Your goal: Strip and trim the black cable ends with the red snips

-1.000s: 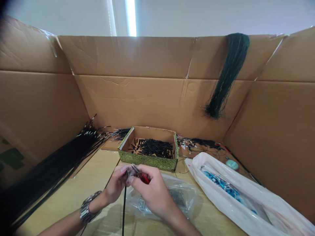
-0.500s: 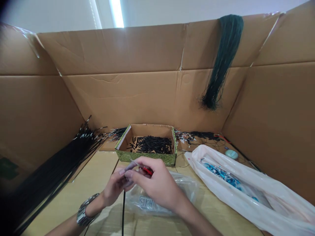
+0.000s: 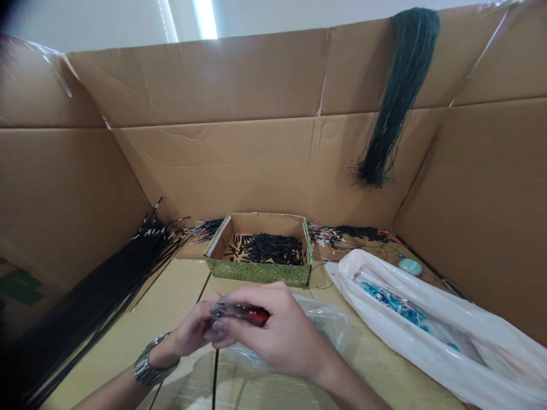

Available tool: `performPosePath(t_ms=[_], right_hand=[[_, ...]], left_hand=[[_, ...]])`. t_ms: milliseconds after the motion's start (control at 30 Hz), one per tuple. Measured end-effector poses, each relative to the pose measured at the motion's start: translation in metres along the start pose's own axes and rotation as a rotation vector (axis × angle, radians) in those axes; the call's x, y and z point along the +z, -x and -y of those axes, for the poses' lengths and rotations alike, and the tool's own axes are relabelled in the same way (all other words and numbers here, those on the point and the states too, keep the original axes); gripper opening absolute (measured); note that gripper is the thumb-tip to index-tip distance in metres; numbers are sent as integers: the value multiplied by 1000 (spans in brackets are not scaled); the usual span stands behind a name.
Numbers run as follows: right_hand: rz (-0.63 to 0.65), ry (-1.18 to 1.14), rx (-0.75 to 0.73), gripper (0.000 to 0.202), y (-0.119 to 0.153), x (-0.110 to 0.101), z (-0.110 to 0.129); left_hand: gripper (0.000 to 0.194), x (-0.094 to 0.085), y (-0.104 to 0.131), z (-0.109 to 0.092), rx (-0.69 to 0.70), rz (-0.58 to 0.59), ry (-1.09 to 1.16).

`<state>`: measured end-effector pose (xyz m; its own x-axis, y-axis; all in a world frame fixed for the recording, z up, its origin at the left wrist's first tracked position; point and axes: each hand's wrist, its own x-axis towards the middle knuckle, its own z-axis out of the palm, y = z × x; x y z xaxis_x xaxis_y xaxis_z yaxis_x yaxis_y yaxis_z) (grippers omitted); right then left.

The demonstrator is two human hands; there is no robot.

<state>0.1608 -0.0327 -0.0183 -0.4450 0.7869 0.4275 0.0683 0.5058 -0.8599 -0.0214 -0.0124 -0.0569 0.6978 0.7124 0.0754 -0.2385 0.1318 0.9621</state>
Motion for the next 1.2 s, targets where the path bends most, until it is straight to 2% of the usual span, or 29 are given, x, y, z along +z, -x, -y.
performPosePath(t_ms=[133,233,367,467,600,667,767,867,933,1067,1100,1200], right_hand=[[-37,24,45,12,0,0,-4],[-54,-20,127,10,0,5,-5],[-69,-130,245,11,-3,14,-8],[-93,-152,272,14,-6,14,-9],[-209,-157,254,13,-9,6,-9],[-270,-154,259,15,-10,4,-7],[-270,-183,290,15,-9,9,-6],[-234,-243,309,15,-6,20,-4],[-235,-256,314,17,-4,25,-3],[-293,-221,299,18,-1,22,3],[-312,-221,295,20,-1,21,5],[-326,-258,290,23,3,23,8]], left_hand=[[63,0,0,3,-1,30,-13],[64,-2,3,5,19,-9,-55],[61,-6,6,9,62,-128,-145],[60,-8,0,9,90,-210,-206],[51,-7,-8,-3,190,-417,-378],[54,-4,-5,-11,206,-484,-498],[70,1,7,-19,75,-338,-526],[73,8,16,-25,2,-244,-491],[65,11,19,-30,-18,-264,-528],[43,18,28,-41,28,-451,-644],[43,19,30,-42,17,-441,-614],[45,25,34,-41,-118,-242,-433]])
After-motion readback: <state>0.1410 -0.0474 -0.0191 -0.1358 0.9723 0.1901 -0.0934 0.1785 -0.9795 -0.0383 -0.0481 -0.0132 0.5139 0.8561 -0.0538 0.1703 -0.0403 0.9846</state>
